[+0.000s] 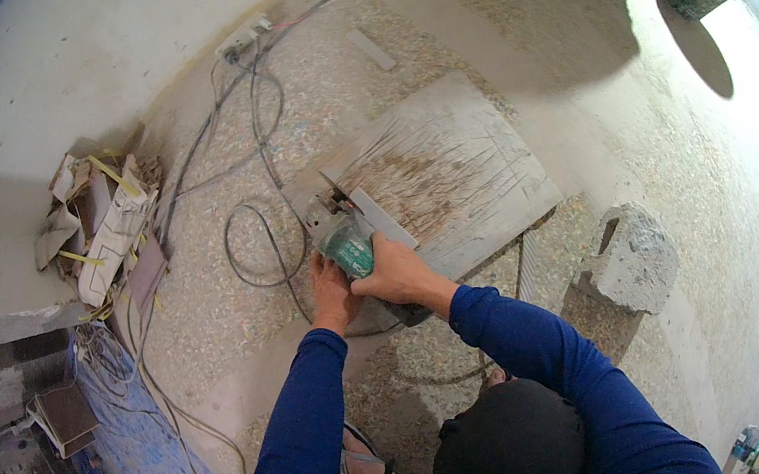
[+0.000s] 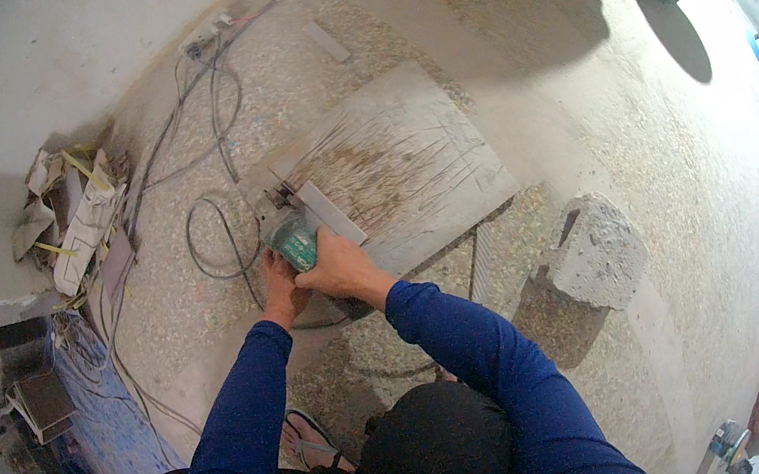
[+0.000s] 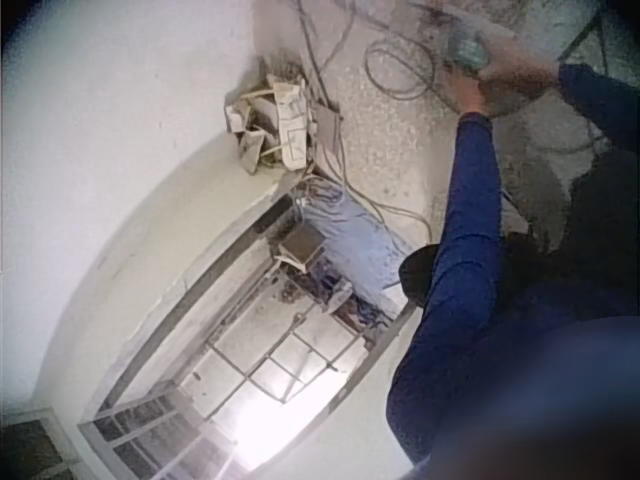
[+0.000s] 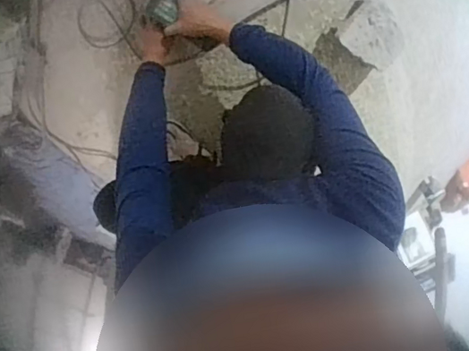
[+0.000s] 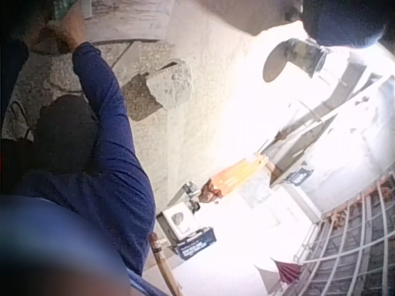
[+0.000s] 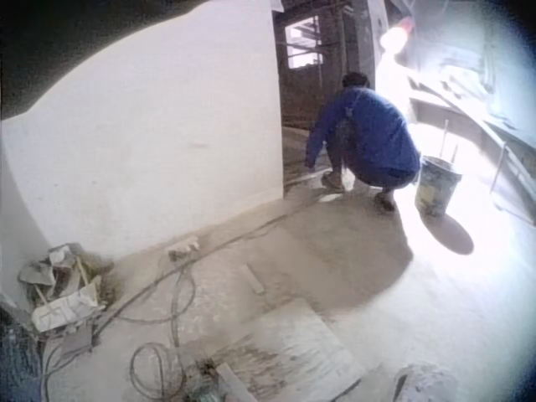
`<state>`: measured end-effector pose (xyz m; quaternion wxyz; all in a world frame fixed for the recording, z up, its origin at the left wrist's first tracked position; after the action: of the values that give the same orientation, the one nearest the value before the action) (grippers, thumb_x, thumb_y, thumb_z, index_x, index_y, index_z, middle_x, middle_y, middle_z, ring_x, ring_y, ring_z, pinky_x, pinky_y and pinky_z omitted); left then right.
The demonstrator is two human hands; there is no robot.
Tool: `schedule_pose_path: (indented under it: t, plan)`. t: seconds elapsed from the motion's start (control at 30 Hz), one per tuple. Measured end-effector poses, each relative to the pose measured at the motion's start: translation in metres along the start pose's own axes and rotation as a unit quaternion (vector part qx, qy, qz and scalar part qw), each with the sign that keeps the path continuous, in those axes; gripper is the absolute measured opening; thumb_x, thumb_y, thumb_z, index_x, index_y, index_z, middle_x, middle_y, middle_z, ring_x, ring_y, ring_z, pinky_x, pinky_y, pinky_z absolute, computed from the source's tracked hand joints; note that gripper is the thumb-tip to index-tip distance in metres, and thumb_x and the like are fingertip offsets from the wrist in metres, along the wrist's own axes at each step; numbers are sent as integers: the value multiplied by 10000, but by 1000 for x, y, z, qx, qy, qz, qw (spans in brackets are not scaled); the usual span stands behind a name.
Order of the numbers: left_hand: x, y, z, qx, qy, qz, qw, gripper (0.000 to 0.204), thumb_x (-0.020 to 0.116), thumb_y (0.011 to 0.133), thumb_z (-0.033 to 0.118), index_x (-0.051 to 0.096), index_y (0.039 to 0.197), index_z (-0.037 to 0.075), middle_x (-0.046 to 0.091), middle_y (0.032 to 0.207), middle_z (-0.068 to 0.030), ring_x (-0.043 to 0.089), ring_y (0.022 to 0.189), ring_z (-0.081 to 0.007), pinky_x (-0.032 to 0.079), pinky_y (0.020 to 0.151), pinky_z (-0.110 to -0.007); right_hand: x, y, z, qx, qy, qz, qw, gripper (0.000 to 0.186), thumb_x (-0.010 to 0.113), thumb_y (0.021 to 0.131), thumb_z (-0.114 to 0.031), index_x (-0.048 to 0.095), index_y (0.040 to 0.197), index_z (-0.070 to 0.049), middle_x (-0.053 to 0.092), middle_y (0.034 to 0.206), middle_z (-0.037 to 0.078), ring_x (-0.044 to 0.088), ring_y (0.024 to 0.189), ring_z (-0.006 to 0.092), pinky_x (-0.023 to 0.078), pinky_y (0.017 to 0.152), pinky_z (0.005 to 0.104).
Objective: The person measures and marks a ceramic tile, then uses an angle grinder to cut it to size. After cutting, the person returns to the wall and fits the cut tile into a gap between existing tiles.
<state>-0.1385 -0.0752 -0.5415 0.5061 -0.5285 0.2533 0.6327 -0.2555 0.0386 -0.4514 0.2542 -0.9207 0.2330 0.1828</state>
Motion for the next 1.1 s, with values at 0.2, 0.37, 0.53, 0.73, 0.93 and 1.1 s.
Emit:
schedule_pose_path:
  t: [0.2, 0.37, 0.53, 0.73, 0.93, 1.1]
  plan:
    - [1, 0, -1, 51, 9, 42, 998, 620, 674, 872, 321, 529, 1463, 204, 418, 1587, -100, 247, 1507, -408, 233, 1223, -539, 0, -3, -1, 14, -5, -11, 1000, 729, 804, 680, -366, 523, 1138, 127, 671, 1039, 368, 674, 1016, 501, 548, 883, 513]
    - [14, 3, -11, 16, 37, 13, 999, 727, 742, 787, 288, 514, 1473, 216, 419, 1582, -89, 256, 1494, -416, 265, 1208, -541, 0, -6, 0, 17, -8, -4, 1000, 726, 807, 677, -359, 522, 1146, 117, 670, 1055, 366, 671, 1024, 502, 549, 889, 521]
    - [10, 1, -12, 6, -11, 27, 1000, 789, 768, 735, 247, 509, 1478, 191, 418, 1580, -105, 288, 1490, -382, 242, 1227, -501, 0, -12, 3, 11, -7, -6, 1000, 719, 801, 686, -368, 525, 1142, 114, 670, 1060, 364, 671, 1026, 502, 549, 884, 526]
    - [-3, 2, 2, 44, 57, 19, 997, 764, 752, 773, 238, 503, 1492, 169, 400, 1592, -127, 290, 1510, -332, 177, 1267, -467, -1, -15, 6, 22, -6, -13, 1000, 712, 805, 687, -368, 528, 1131, 114, 670, 1059, 363, 672, 1019, 503, 550, 879, 523]
    - [-15, -1, 10, 22, 54, 20, 998, 763, 776, 787, 240, 504, 1498, 177, 445, 1567, -91, 273, 1518, -319, 167, 1283, -462, -2, -20, 7, 23, -10, -16, 1000, 725, 807, 681, -365, 528, 1136, 125, 670, 1061, 365, 670, 1025, 505, 550, 884, 520]
    - [-20, -3, 14, 68, 52, 68, 994, 691, 792, 791, 239, 574, 1444, 174, 499, 1526, -86, 284, 1511, -308, 184, 1283, -462, -1, -24, 11, 20, -4, -24, 1000, 779, 818, 673, -379, 516, 1180, 131, 668, 1077, 362, 672, 1033, 501, 551, 899, 510]
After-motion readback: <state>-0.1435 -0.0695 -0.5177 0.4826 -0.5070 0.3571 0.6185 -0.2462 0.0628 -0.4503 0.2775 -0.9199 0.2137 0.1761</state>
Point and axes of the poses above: each hand's wrist, its own y-axis towards the middle knuckle, its own x-axis out of the palm, z = x × y, the point moved 6 cm from there along y, towards the middle knuckle
